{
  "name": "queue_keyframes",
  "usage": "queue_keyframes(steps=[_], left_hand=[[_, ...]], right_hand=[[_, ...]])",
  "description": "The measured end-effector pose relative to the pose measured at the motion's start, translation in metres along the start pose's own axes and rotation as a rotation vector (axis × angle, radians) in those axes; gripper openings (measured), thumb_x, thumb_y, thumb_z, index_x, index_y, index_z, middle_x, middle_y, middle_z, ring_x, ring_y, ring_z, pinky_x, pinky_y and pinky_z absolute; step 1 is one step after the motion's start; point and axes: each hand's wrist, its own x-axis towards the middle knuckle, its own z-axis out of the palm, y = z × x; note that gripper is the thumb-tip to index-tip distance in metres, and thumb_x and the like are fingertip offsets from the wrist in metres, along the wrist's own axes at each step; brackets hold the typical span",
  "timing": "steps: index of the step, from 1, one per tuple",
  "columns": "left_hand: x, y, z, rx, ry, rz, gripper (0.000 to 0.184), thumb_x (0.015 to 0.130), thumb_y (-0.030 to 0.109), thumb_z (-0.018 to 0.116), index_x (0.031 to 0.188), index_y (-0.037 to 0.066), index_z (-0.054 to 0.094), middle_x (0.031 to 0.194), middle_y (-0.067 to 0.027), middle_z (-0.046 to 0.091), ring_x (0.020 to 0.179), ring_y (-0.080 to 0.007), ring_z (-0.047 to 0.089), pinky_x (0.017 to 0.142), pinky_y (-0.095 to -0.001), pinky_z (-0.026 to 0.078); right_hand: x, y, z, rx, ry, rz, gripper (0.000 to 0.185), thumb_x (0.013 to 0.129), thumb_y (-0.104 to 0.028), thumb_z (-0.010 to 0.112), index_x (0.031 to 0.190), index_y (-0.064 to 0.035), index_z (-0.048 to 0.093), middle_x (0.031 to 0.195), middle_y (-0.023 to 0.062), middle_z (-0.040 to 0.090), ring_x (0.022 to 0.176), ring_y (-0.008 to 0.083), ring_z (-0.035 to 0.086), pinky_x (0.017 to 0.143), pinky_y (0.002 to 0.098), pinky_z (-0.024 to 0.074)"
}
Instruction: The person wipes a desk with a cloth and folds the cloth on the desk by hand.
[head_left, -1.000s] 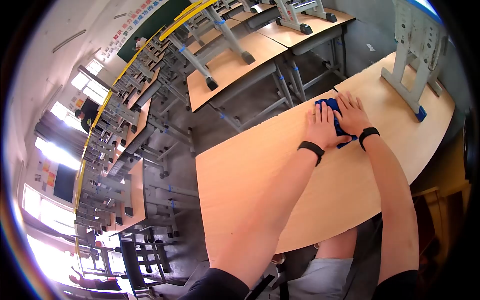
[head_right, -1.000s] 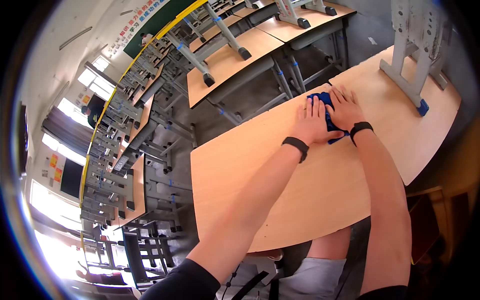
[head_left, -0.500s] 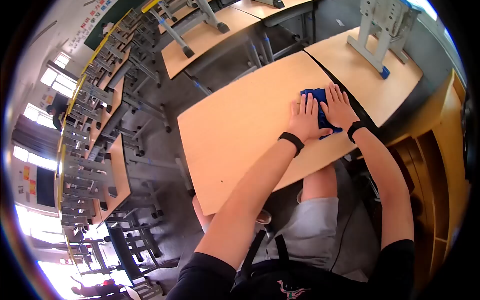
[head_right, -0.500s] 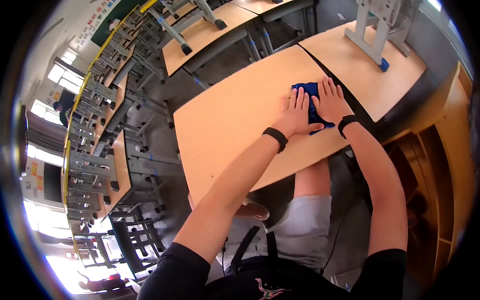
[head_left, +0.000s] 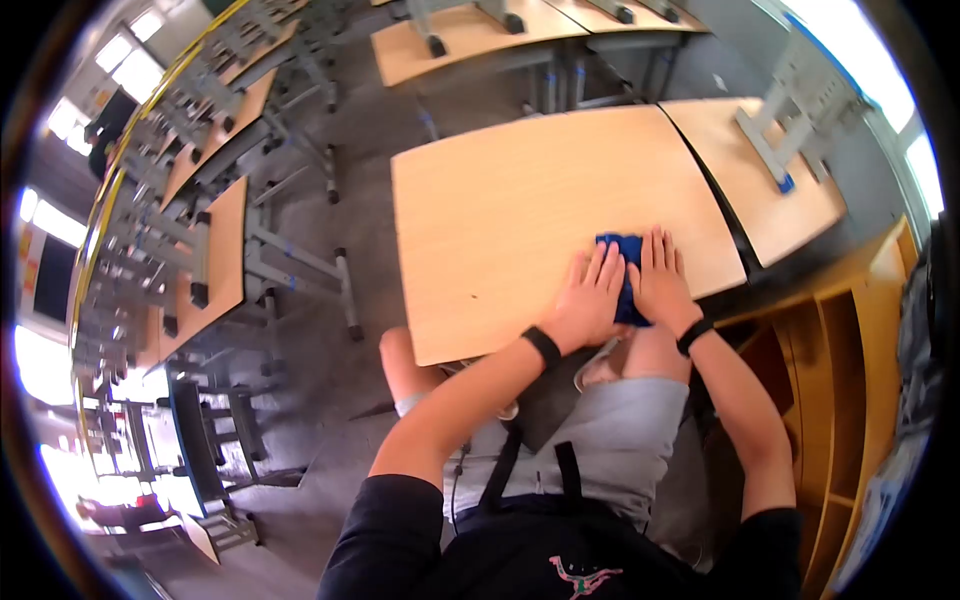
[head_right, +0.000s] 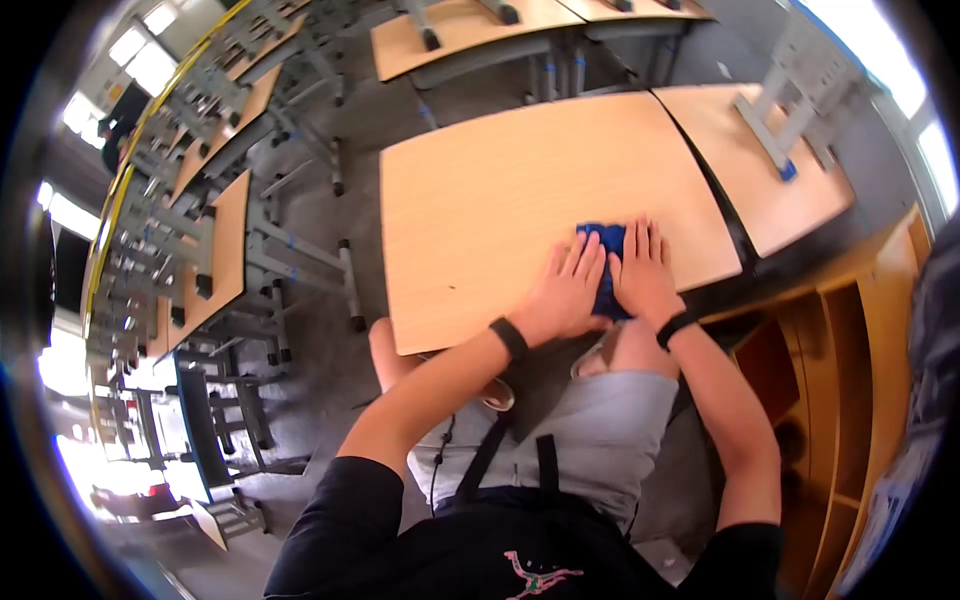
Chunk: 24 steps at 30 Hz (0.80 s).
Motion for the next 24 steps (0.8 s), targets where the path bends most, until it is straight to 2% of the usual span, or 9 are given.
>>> queue_keyframes(steps=[4, 6, 12, 15, 24], left_hand=[[-0.063, -0.026, -0.011, 0.023, 0.066, -0.096, 0.112, 0.078, 0.068, 0.066, 0.153, -0.005, 0.029, 0.162, -0.0232, 0.023, 0.151, -0.0393, 0.018, 0.119, -0.0604, 0.015], [-0.091, -0.033, -0.014, 0.034, 0.131, -0.138, 0.107, 0.077, 0.065, 0.069, 0.150, -0.005, 0.034, 0.160, -0.0224, 0.028, 0.151, -0.0362, 0.022, 0.119, -0.0595, 0.018], [-0.163, -0.050, -0.026, 0.064, 0.212, -0.309, 0.103, 0.073, 0.053, 0.078, 0.148, -0.004, 0.038, 0.158, -0.0217, 0.033, 0.149, -0.0357, 0.027, 0.120, -0.0546, 0.021], [-0.171, -0.044, -0.030, 0.092, 0.221, -0.363, 0.101, 0.070, 0.043, 0.083, 0.146, -0.006, 0.039, 0.156, -0.0245, 0.035, 0.148, -0.0357, 0.030, 0.120, -0.0494, 0.024], [-0.163, -0.047, -0.027, 0.041, 0.273, -0.378, 0.096, 0.067, 0.033, 0.082, 0.144, -0.006, 0.041, 0.153, -0.0236, 0.039, 0.146, -0.0362, 0.034, 0.121, -0.0502, 0.023]], right_hand=[[0.006, -0.061, 0.006, 0.037, -0.100, -0.100, 0.069, 0.100, -0.031, 0.048, 0.151, 0.0095, 0.024, 0.158, 0.0301, 0.025, 0.146, 0.0483, 0.024, 0.119, 0.0563, 0.0204], [0.001, -0.083, 0.007, 0.111, -0.018, -0.158, 0.069, 0.100, -0.030, 0.049, 0.151, 0.0095, 0.024, 0.158, 0.0307, 0.024, 0.146, 0.0493, 0.023, 0.119, 0.0568, 0.0205], [-0.003, -0.169, 0.006, 0.125, 0.055, -0.306, 0.067, 0.099, -0.030, 0.050, 0.149, 0.0103, 0.029, 0.156, 0.0319, 0.027, 0.146, 0.0492, 0.024, 0.119, 0.0566, 0.0228], [-0.005, -0.175, 0.008, 0.139, 0.065, -0.312, 0.068, 0.099, -0.031, 0.051, 0.149, 0.0097, 0.029, 0.156, 0.0310, 0.028, 0.146, 0.0491, 0.024, 0.119, 0.0563, 0.0222], [-0.026, -0.155, -0.011, 0.361, 0.132, -0.432, 0.062, 0.096, -0.027, 0.059, 0.149, -0.0003, 0.039, 0.157, 0.0184, 0.036, 0.146, 0.0388, 0.030, 0.119, 0.0523, 0.0258]])
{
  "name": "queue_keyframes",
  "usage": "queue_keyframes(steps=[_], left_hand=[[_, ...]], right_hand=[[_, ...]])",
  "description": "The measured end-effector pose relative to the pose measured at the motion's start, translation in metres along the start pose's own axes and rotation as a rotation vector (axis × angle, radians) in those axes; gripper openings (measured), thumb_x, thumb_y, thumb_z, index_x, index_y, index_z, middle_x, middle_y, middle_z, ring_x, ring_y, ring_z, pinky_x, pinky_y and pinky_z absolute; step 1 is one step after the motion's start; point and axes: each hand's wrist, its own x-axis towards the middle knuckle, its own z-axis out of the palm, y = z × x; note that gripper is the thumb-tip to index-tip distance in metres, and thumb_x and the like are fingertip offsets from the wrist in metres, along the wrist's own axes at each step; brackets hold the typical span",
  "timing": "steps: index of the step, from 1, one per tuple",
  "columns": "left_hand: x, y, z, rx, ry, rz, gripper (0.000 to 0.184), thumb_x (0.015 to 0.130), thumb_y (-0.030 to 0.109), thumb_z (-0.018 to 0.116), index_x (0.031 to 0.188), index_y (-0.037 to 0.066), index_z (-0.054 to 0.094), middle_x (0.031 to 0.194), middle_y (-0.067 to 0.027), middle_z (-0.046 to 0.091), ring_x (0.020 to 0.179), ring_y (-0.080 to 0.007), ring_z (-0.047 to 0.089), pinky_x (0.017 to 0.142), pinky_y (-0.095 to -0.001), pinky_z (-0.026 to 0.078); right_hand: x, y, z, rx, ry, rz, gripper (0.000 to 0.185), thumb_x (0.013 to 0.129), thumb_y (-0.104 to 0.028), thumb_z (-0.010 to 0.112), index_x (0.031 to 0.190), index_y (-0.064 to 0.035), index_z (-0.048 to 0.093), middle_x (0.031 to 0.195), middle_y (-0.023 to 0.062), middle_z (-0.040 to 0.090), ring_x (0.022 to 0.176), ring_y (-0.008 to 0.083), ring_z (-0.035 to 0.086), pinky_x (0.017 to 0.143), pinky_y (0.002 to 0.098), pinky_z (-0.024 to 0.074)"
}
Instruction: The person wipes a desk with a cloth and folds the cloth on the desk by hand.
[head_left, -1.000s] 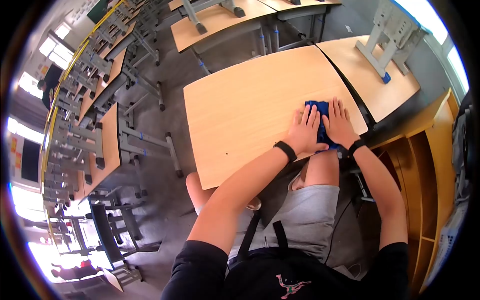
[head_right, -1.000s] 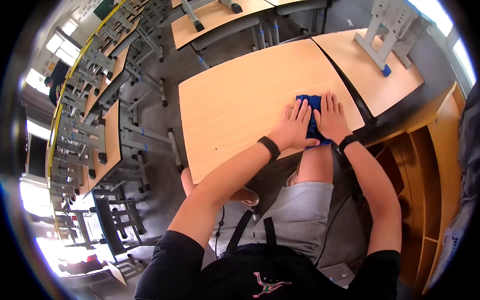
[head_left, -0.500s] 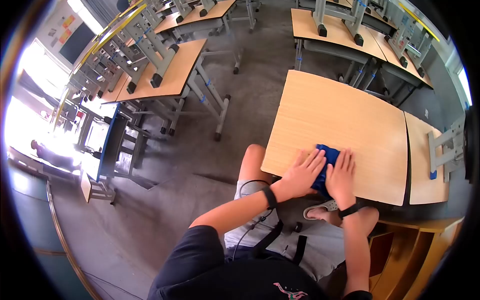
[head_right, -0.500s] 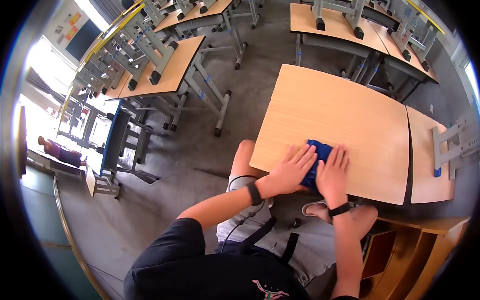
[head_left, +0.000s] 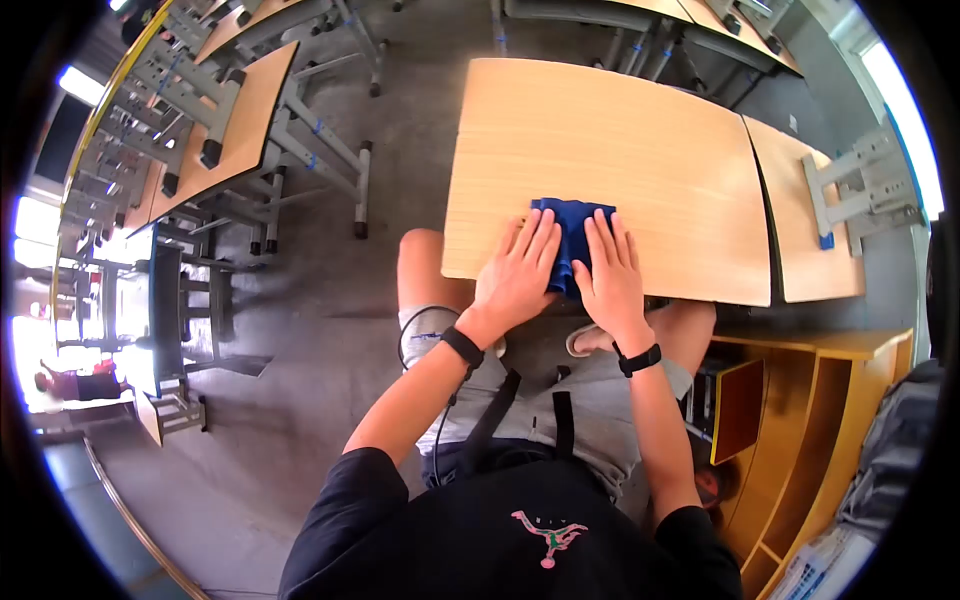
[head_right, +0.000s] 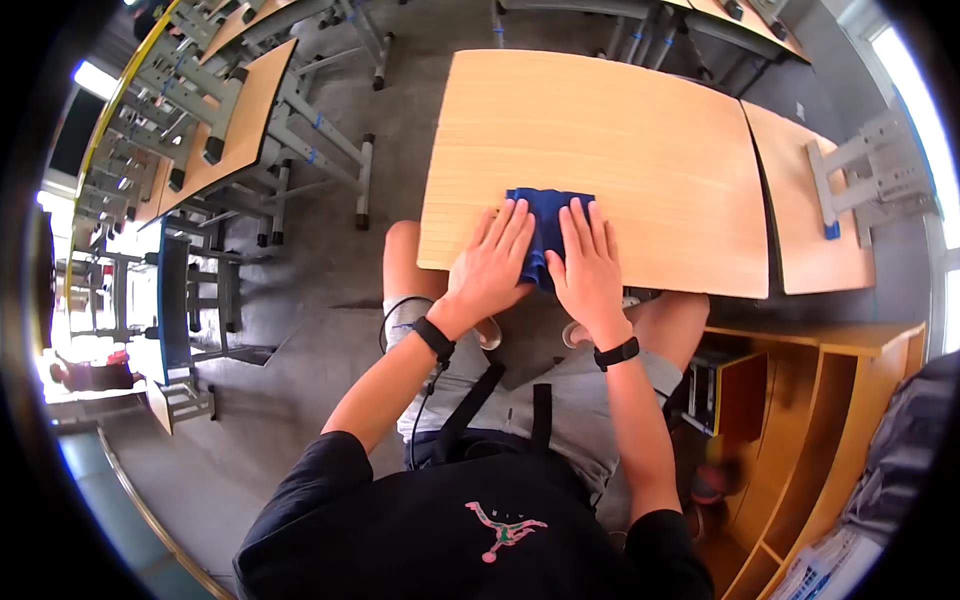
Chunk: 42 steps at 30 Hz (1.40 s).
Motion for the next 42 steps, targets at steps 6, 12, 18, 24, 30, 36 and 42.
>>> queue_keyframes(steps=[6, 12, 18, 24, 30, 36, 42], left_hand=[[-0.003, 0.002, -0.001, -0.008, -0.007, 0.011, 0.097, 0.069, 0.036, 0.083, 0.148, 0.001, 0.039, 0.155, -0.0237, 0.036, 0.145, -0.0370, 0.034, 0.120, -0.0509, 0.025], [-0.009, -0.005, -0.003, -0.030, 0.043, 0.079, 0.085, 0.079, 0.038, 0.078, 0.150, 0.012, 0.040, 0.154, -0.0217, 0.038, 0.144, -0.0366, 0.035, 0.119, -0.0512, 0.027], [-0.020, -0.024, 0.000, 0.027, 0.024, 0.156, 0.069, 0.087, 0.034, 0.071, 0.145, 0.004, 0.046, 0.153, -0.0191, 0.041, 0.144, -0.0341, 0.037, 0.118, -0.0505, 0.028], [-0.016, -0.030, 0.001, -0.272, 0.128, 0.145, 0.049, 0.089, 0.028, 0.069, 0.130, 0.001, 0.060, 0.145, -0.0202, 0.050, 0.137, -0.0369, 0.044, 0.116, -0.0498, 0.032], [-0.015, -0.035, 0.010, -0.303, 0.257, 0.146, 0.025, 0.086, 0.014, 0.073, 0.107, 0.003, 0.067, 0.134, -0.0161, 0.061, 0.128, -0.0361, 0.053, 0.113, -0.0501, 0.038], [-0.011, -0.033, 0.015, -0.292, 0.296, 0.133, 0.015, 0.087, 0.010, 0.070, 0.096, 0.002, 0.061, 0.128, -0.0157, 0.064, 0.125, -0.0362, 0.056, 0.111, -0.0506, 0.040], [-0.013, -0.029, 0.008, -0.277, 0.273, 0.151, 0.033, 0.080, 0.025, 0.080, 0.101, 0.005, 0.065, 0.133, -0.0147, 0.062, 0.128, -0.0351, 0.054, 0.111, -0.0517, 0.039]], right_hand=[[-0.013, 0.005, -0.007, -0.039, -0.058, -0.022, 0.058, 0.098, -0.029, 0.056, 0.149, -0.0039, 0.041, 0.157, 0.0167, 0.036, 0.147, 0.0359, 0.031, 0.119, 0.0528, 0.0254], [-0.013, 0.010, -0.006, -0.056, -0.081, -0.027, 0.061, 0.098, -0.031, 0.056, 0.151, -0.0041, 0.038, 0.159, 0.0171, 0.033, 0.148, 0.0356, 0.030, 0.119, 0.0525, 0.0237], [-0.012, 0.008, -0.014, -0.006, -0.112, -0.056, 0.072, 0.094, -0.040, 0.061, 0.152, -0.0032, 0.037, 0.160, 0.0192, 0.031, 0.149, 0.0366, 0.026, 0.120, 0.0527, 0.0209], [-0.013, 0.010, -0.016, -0.015, -0.149, -0.082, 0.069, 0.092, -0.042, 0.063, 0.151, -0.0135, 0.042, 0.160, 0.0188, 0.031, 0.149, 0.0389, 0.026, 0.120, 0.0529, 0.0201], [-0.016, 0.019, -0.010, 0.156, -0.007, -0.116, 0.034, 0.089, -0.033, 0.070, 0.122, -0.0227, 0.073, 0.154, 0.0120, 0.044, 0.143, 0.0379, 0.036, 0.118, 0.0522, 0.0268], [-0.017, 0.019, -0.005, 0.256, 0.132, -0.081, 0.021, 0.089, -0.020, 0.072, 0.109, -0.0195, 0.078, 0.139, 0.0033, 0.061, 0.135, 0.0322, 0.048, 0.117, 0.0516, 0.0313], [-0.018, 0.024, 0.001, 0.368, 0.184, -0.041, 0.011, 0.089, -0.014, 0.072, 0.099, -0.0115, 0.075, 0.128, 0.0008, 0.068, 0.130, 0.0293, 0.054, 0.115, 0.0506, 0.0344]])
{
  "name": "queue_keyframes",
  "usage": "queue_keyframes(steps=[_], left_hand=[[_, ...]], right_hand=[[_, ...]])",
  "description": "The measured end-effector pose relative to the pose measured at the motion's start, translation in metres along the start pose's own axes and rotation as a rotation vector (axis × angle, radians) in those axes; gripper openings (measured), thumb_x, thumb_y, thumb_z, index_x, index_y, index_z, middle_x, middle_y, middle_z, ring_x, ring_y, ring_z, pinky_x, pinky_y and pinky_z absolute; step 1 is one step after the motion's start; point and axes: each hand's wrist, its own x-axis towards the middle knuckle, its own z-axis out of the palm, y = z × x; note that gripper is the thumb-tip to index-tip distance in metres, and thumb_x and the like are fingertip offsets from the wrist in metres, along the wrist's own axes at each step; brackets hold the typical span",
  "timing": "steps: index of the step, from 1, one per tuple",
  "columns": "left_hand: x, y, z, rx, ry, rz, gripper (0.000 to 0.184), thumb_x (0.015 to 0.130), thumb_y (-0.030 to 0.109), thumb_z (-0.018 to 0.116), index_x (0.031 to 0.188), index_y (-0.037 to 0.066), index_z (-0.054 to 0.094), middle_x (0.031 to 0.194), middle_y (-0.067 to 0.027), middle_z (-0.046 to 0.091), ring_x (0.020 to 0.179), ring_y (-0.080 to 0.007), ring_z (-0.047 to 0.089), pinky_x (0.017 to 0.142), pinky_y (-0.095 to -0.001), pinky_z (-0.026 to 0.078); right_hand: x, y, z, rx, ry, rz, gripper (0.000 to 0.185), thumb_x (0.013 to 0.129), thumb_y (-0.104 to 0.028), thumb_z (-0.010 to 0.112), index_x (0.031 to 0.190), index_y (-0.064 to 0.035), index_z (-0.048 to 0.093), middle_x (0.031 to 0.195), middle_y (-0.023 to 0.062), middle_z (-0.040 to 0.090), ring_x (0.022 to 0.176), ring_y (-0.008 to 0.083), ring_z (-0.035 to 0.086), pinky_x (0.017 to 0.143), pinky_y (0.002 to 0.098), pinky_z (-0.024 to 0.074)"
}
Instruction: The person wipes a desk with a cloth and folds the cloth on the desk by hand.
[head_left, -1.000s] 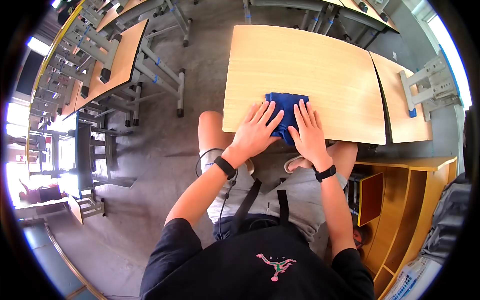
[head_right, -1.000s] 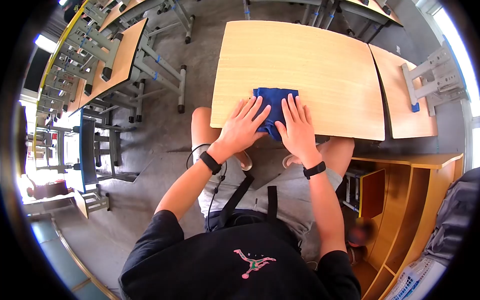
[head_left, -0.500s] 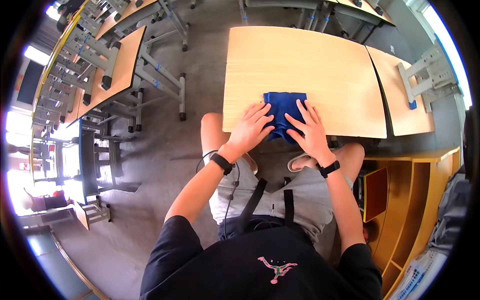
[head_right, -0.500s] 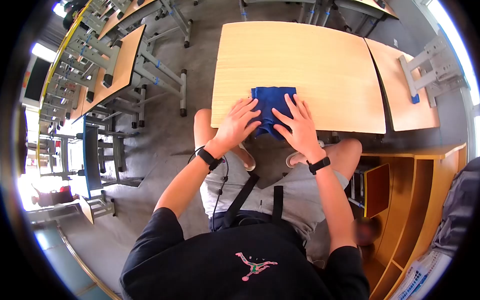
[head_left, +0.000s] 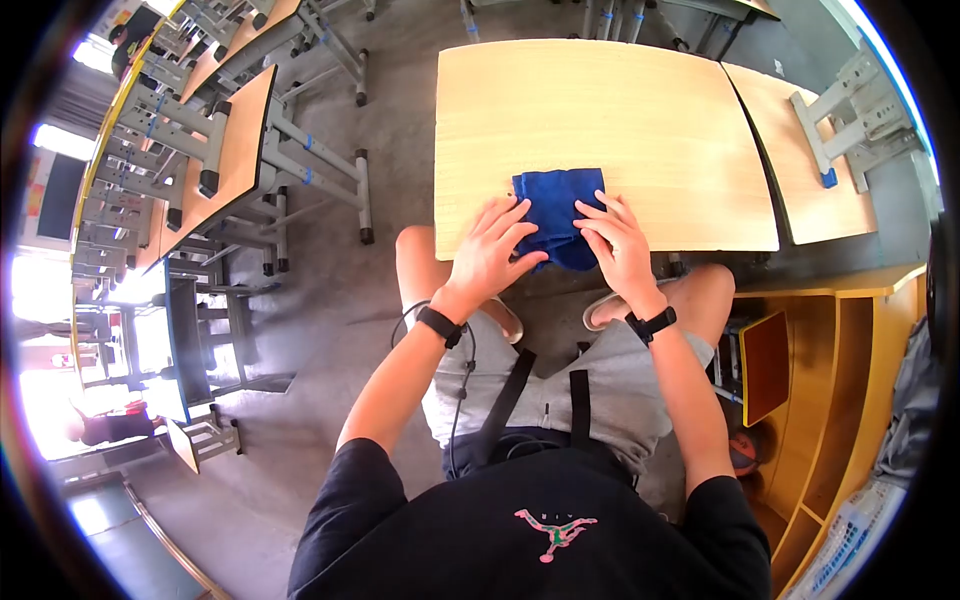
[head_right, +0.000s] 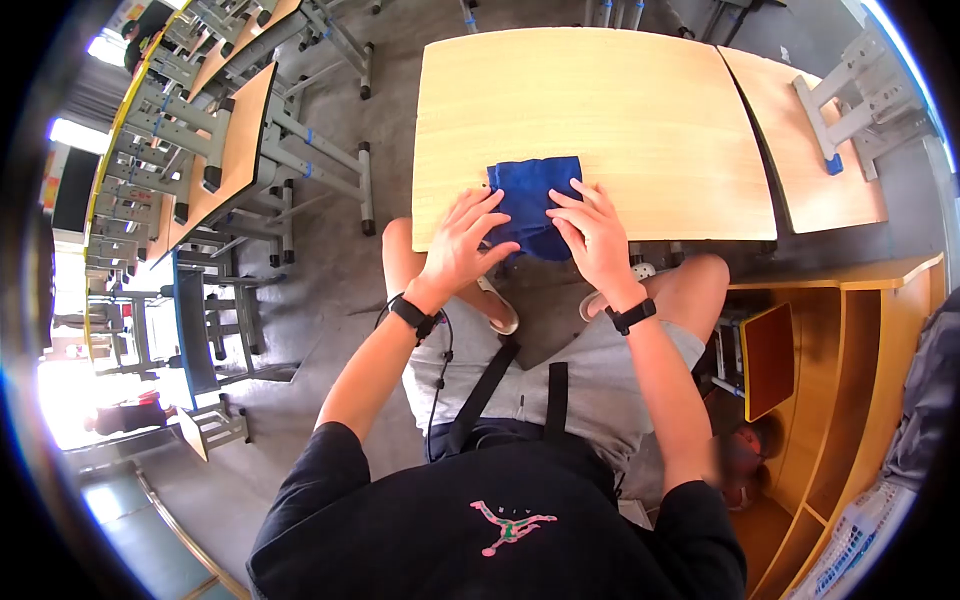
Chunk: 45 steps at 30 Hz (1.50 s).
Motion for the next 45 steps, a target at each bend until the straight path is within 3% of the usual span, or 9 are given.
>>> queue_keyframes(steps=[7, 12, 17, 24, 31, 36, 42, 45], left_hand=[[-0.001, -0.002, 0.003, 0.001, -0.001, -0.005, 0.025, 0.078, 0.016, 0.080, 0.096, 0.005, 0.067, 0.129, -0.0173, 0.064, 0.127, -0.0364, 0.056, 0.111, -0.0515, 0.040], [-0.007, -0.007, 0.015, -0.001, 0.016, -0.059, 0.014, 0.084, 0.010, 0.073, 0.091, 0.004, 0.062, 0.130, -0.0143, 0.064, 0.125, -0.0366, 0.056, 0.111, -0.0516, 0.040], [-0.002, 0.005, 0.001, -0.011, -0.078, -0.038, 0.027, 0.087, 0.026, 0.073, 0.101, 0.005, 0.060, 0.139, -0.0146, 0.057, 0.134, -0.0351, 0.048, 0.116, -0.0513, 0.033], [-0.004, 0.001, 0.004, 0.016, -0.050, -0.027, 0.016, 0.090, 0.019, 0.069, 0.093, 0.008, 0.059, 0.135, -0.0101, 0.060, 0.131, -0.0318, 0.051, 0.115, -0.0505, 0.034], [-0.006, 0.002, 0.005, -0.038, -0.046, -0.080, 0.015, 0.092, 0.017, 0.067, 0.094, 0.006, 0.056, 0.134, -0.0095, 0.061, 0.130, -0.0323, 0.051, 0.116, -0.0507, 0.034], [-0.003, 0.007, -0.005, -0.058, -0.118, -0.061, 0.022, 0.090, 0.022, 0.068, 0.093, 0.006, 0.052, 0.136, -0.0108, 0.058, 0.134, -0.0342, 0.046, 0.118, -0.0520, 0.028], [0.002, 0.011, -0.007, -0.087, -0.119, -0.126, 0.037, 0.090, 0.030, 0.068, 0.116, 0.008, 0.056, 0.126, -0.0107, 0.059, 0.127, -0.0351, 0.049, 0.117, -0.0492, 0.028], [0.009, 0.011, -0.012, -0.150, -0.156, -0.202, 0.043, 0.089, 0.031, 0.069, 0.124, 0.009, 0.056, 0.125, -0.0108, 0.059, 0.129, -0.0349, 0.047, 0.114, -0.0473, 0.030]], right_hand=[[0.002, -0.011, -0.009, 0.000, -0.064, -0.029, 0.019, 0.083, -0.016, 0.076, 0.101, -0.0105, 0.073, 0.127, 0.0012, 0.068, 0.133, 0.0311, 0.050, 0.116, 0.0521, 0.0325], [-0.003, -0.007, -0.003, -0.007, -0.007, -0.032, 0.017, 0.081, -0.011, 0.077, 0.098, -0.0104, 0.072, 0.125, 0.0020, 0.069, 0.131, 0.0309, 0.052, 0.114, 0.0530, 0.0350], [-0.002, -0.008, -0.003, 0.060, 0.040, 0.008, 0.011, 0.083, -0.008, 0.074, 0.093, -0.0088, 0.071, 0.116, 0.0023, 0.072, 0.125, 0.0311, 0.057, 0.113, 0.0535, 0.0359], [0.001, -0.019, -0.010, 0.123, 0.054, -0.013, 0.007, 0.082, -0.007, 0.073, 0.089, -0.0075, 0.069, 0.109, 0.0039, 0.073, 0.119, 0.0316, 0.058, 0.113, 0.0524, 0.0351], [-0.001, -0.019, -0.009, 0.239, 0.031, 0.019, 0.008, 0.081, -0.007, 0.073, 0.086, -0.0061, 0.066, 0.108, 0.0052, 0.072, 0.116, 0.0331, 0.058, 0.103, 0.0480, 0.0428], [0.003, -0.017, -0.015, 0.112, -0.083, -0.123, 0.014, 0.078, -0.014, 0.075, 0.080, -0.0056, 0.065, 0.110, 0.0056, 0.071, 0.112, 0.0324, 0.058, 0.097, 0.0452, 0.0455], [0.006, -0.021, -0.014, 0.244, -0.060, 0.025, 0.016, 0.086, -0.011, 0.066, 0.073, -0.0028, 0.070, 0.100, 0.0056, 0.073, 0.104, 0.0261, 0.059, 0.093, 0.0391, 0.0451], [0.014, -0.020, -0.016, 0.407, -0.079, 0.250, 0.019, 0.091, -0.009, 0.062, 0.077, -0.0001, 0.071, 0.098, 0.0107, 0.071, 0.097, 0.0266, 0.061, 0.088, 0.0361, 0.0472]])
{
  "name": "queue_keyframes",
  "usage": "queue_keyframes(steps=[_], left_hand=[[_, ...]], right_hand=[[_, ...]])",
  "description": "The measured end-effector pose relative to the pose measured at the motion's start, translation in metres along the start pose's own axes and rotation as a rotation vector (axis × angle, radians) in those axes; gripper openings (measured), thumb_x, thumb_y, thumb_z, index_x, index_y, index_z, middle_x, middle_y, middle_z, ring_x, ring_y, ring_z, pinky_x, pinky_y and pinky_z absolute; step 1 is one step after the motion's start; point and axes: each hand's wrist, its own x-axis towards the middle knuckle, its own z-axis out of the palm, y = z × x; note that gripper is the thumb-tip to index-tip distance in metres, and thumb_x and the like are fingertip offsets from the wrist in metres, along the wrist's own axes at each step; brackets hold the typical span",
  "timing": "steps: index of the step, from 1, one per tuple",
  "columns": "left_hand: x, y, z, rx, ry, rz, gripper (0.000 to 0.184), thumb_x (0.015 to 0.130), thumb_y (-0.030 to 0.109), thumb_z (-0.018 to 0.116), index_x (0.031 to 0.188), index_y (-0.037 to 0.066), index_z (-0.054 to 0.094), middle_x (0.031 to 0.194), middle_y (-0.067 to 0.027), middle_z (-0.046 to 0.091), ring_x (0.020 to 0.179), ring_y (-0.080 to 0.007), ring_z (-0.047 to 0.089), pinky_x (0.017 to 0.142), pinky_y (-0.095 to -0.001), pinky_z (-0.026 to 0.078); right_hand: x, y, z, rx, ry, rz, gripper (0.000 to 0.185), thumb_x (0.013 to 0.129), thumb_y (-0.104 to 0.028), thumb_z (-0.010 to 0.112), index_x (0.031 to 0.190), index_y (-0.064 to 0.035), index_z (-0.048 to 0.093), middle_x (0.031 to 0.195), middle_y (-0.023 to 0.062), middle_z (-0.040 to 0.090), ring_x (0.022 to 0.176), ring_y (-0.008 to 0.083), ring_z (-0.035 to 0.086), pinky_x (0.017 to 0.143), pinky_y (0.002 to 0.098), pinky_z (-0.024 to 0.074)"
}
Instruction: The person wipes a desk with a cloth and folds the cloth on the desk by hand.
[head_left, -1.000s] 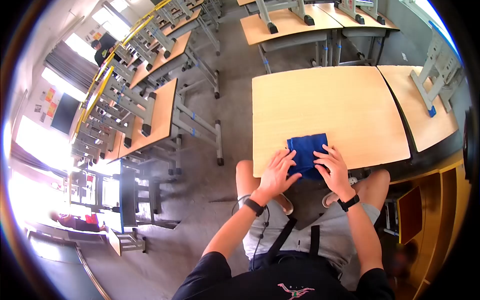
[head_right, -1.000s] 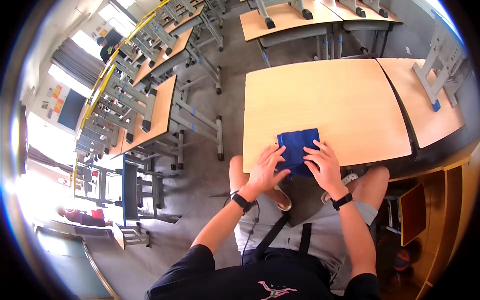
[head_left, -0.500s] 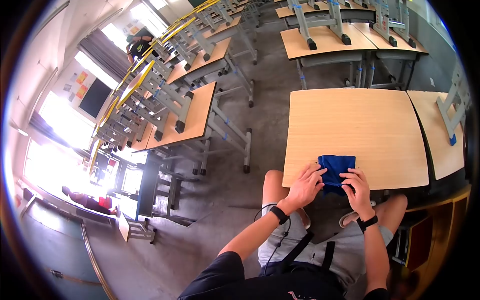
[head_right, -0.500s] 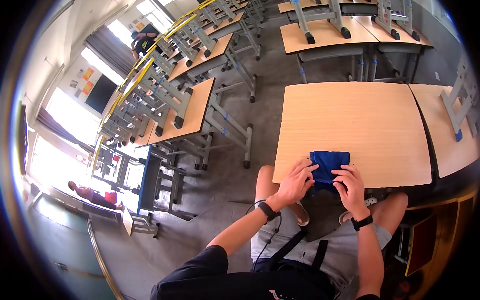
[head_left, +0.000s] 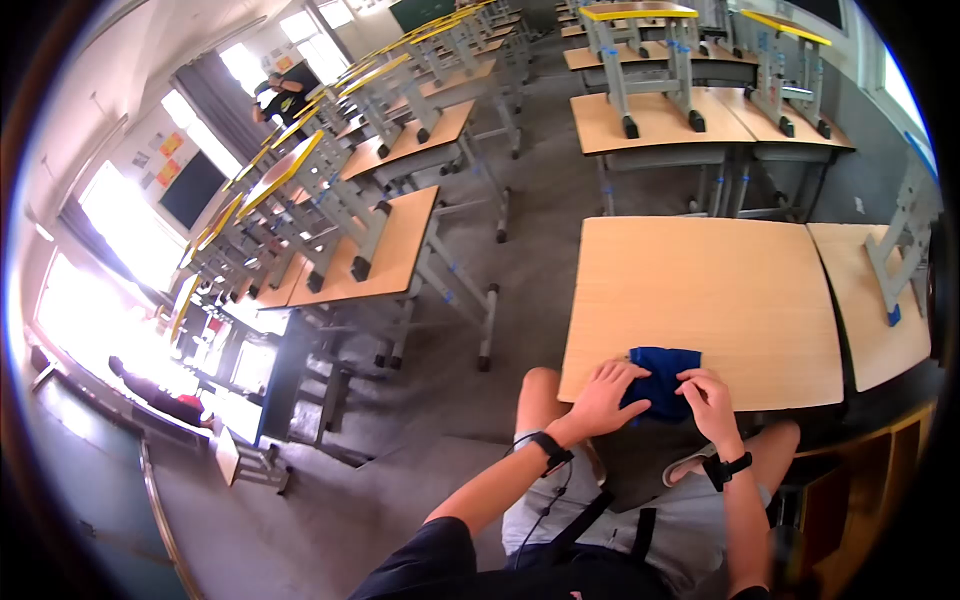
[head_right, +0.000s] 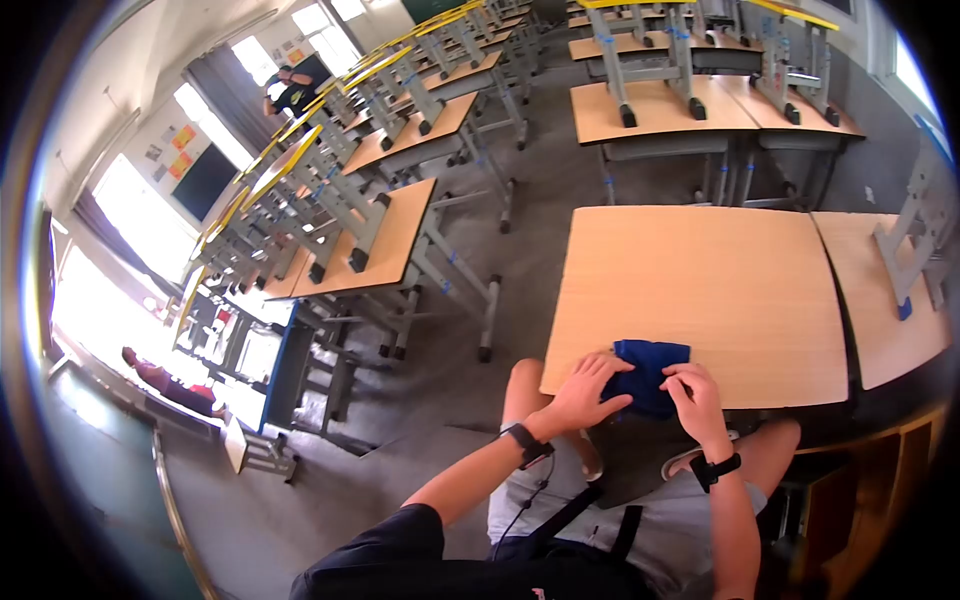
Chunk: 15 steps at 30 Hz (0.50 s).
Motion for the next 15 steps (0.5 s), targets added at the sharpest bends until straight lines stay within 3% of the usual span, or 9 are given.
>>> queue_keyframes(steps=[3, 6, 9, 11, 15], left_hand=[[0.002, -0.007, 0.001, 0.008, -0.057, 0.011, 0.056, 0.090, 0.036, 0.068, 0.137, 0.010, 0.051, 0.129, -0.0149, 0.057, 0.129, -0.0349, 0.046, 0.112, -0.0454, 0.031], [0.004, -0.012, 0.002, -0.039, -0.027, -0.082, 0.071, 0.092, 0.040, 0.066, 0.150, 0.010, 0.037, 0.143, -0.0192, 0.045, 0.129, -0.0334, 0.048, 0.111, -0.0460, 0.031], [0.021, -0.028, 0.008, -0.162, -0.066, -0.236, 0.074, 0.092, 0.037, 0.069, 0.151, 0.008, 0.035, 0.148, -0.0180, 0.039, 0.110, -0.0281, 0.060, 0.105, -0.0473, 0.038], [0.038, -0.033, 0.010, -0.209, -0.019, -0.359, 0.075, 0.092, 0.035, 0.071, 0.150, 0.004, 0.035, 0.140, -0.0185, 0.048, 0.096, -0.0256, 0.063, 0.093, -0.0445, 0.047], [0.051, -0.056, 0.015, -0.353, 0.028, -0.284, 0.071, 0.092, 0.034, 0.071, 0.145, -0.001, 0.040, 0.112, -0.0155, 0.066, 0.080, -0.0211, 0.063, 0.075, -0.0355, 0.053]], right_hand=[[0.007, 0.015, -0.008, 0.221, 0.009, 0.140, 0.014, 0.094, -0.010, 0.062, 0.095, 0.0019, 0.068, 0.103, 0.0118, 0.068, 0.095, 0.0216, 0.063, 0.082, 0.0327, 0.0508], [0.022, 0.037, -0.009, 0.162, 0.101, 0.310, 0.023, 0.093, -0.015, 0.066, 0.107, 0.0027, 0.063, 0.100, 0.0109, 0.066, 0.089, 0.0200, 0.064, 0.081, 0.0320, 0.0515], [0.043, 0.074, -0.003, 0.042, 0.149, 0.358, 0.030, 0.091, -0.019, 0.068, 0.110, 0.0027, 0.060, 0.096, 0.0104, 0.066, 0.085, 0.0190, 0.064, 0.078, 0.0320, 0.0521], [0.056, 0.066, -0.006, 0.027, 0.116, 0.444, 0.035, 0.091, -0.022, 0.070, 0.111, 0.0034, 0.059, 0.093, 0.0098, 0.066, 0.081, 0.0183, 0.063, 0.075, 0.0328, 0.0526], [0.060, 0.017, -0.013, 0.069, 0.095, 0.611, 0.033, 0.091, -0.022, 0.070, 0.110, 0.0028, 0.061, 0.089, 0.0098, 0.068, 0.077, 0.0182, 0.064, 0.067, 0.0344, 0.0528]])
